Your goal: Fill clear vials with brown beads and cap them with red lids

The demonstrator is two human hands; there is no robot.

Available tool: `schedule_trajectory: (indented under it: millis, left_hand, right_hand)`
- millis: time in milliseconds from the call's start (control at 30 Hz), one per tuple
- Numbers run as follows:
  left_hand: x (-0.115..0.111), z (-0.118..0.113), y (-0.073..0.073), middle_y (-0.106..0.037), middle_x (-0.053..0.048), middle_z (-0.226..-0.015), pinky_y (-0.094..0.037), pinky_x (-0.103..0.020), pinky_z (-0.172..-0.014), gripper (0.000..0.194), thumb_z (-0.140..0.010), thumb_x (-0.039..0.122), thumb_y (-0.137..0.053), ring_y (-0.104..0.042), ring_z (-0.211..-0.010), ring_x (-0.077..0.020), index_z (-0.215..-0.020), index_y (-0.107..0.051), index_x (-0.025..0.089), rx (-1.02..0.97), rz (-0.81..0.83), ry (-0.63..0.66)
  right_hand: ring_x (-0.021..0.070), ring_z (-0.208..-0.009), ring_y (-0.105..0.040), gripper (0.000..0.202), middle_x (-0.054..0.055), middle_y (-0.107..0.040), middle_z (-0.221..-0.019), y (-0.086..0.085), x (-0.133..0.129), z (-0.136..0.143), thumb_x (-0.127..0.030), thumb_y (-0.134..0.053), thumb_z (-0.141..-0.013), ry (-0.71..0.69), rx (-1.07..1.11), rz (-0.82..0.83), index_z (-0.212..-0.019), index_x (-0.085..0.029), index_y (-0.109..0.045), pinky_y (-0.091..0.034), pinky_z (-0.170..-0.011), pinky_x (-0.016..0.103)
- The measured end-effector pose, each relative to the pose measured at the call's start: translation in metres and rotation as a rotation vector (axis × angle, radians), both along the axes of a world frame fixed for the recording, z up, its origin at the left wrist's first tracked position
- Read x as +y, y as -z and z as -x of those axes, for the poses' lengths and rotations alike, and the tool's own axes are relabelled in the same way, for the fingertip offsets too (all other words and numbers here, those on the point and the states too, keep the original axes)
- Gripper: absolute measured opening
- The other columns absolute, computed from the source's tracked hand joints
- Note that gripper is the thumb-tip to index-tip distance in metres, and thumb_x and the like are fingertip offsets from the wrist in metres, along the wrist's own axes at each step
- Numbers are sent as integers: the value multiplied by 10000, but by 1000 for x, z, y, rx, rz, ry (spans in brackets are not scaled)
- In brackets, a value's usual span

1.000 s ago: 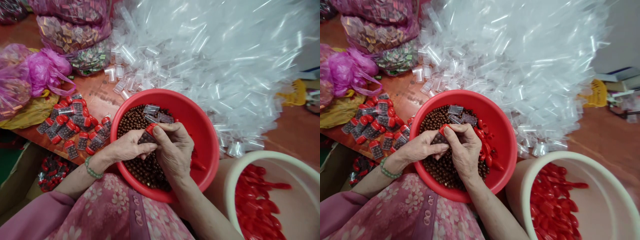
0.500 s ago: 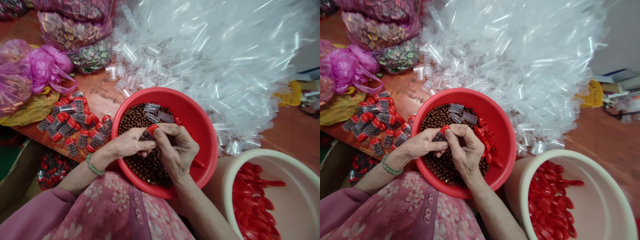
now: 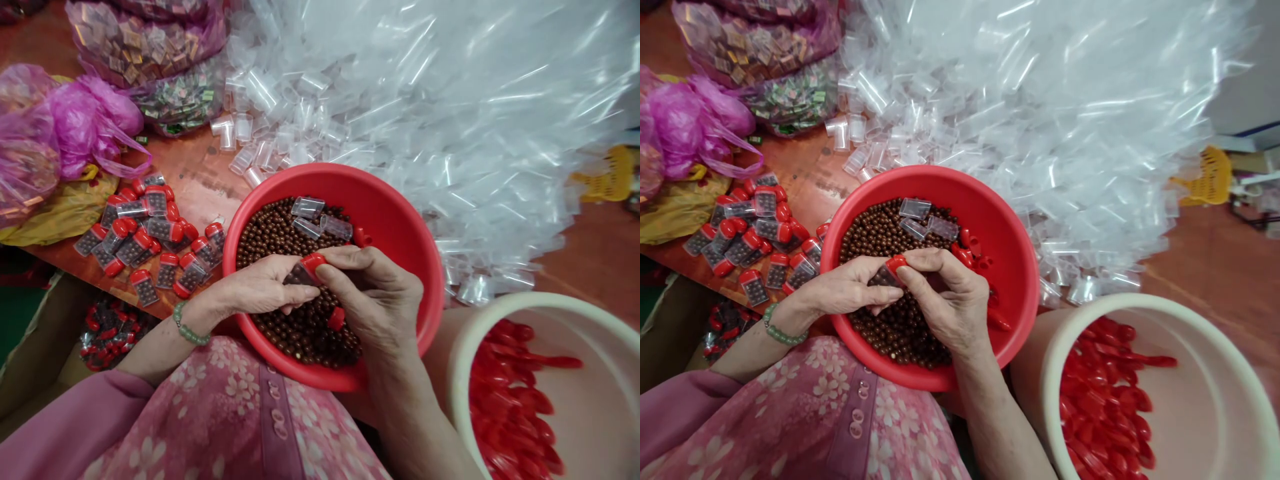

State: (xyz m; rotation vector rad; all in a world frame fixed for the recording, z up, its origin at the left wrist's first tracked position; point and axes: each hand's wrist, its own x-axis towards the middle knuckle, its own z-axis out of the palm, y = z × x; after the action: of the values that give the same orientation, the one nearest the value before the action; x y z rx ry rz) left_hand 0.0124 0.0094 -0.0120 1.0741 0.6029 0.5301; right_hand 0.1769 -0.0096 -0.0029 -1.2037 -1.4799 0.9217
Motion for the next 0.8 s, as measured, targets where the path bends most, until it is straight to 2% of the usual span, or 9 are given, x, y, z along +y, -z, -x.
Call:
schedule_trajectory:
  millis: [167, 300, 433, 600, 700, 800]
  left_hand:
    - [-1, -3, -2, -543, 29, -763, -427, -236, -710, 184, -733, 256, -685, -490, -704, -95, -854, -609, 140, 88, -78, -83]
    - [-3, -6, -6, -454, 34, -649, -371, -221, -597, 125, -724, 260, -619, -417, -642, -101, -710, -580, 142, 293, -130, -163]
    - [-5, -6, -7, -406, 37, -613, -302, -213, -537, 109, -701, 211, -542, -379, -603, -93, -618, -491, 163, 354, -189, -203]
    - [-5, -5, -2, -455, 37, -647, -350, -215, -589, 67, -714, 194, -560, -419, -640, -97, -665, -542, 152, 298, -187, -216]
    - [-2, -5, -1, -475, 44, -646, -377, -218, -627, 101, -708, 199, -621, -433, -635, -87, -665, -547, 146, 189, -106, -223]
    - [1, -3, -1, -499, 53, -611, -366, -213, -585, 180, -687, 259, -700, -441, -577, -73, -691, -561, 144, 41, 81, -231]
  right_hand:
    - [144, -732, -669, 96, -2, -712, -799, -1, -1, 2, -167, -723, -797, -8, -52, -32, -855, -242, -705, -564, -688, 294]
    - [146, -708, -669, 78, -3, -708, -775, -4, 0, 6, -159, -706, -804, -25, -86, -88, -820, -234, -688, -572, -657, 296]
    - [142, -711, -668, 107, -6, -705, -781, -2, -3, 10, -139, -700, -807, -19, -111, -120, -841, -239, -681, -572, -662, 294]
    - [165, -742, -677, 121, 6, -703, -820, 7, -7, 16, -157, -693, -820, 66, -178, -232, -884, -254, -660, -574, -679, 324]
    - [180, -765, -687, 152, 16, -709, -860, 10, -5, 15, -216, -666, -852, 42, -273, -320, -992, -268, -640, -575, -708, 331]
    - [257, -938, -687, 483, 97, -695, -1071, 10, -3, 12, -392, -696, -823, -67, -438, -399, -1255, -247, -537, -576, -799, 398]
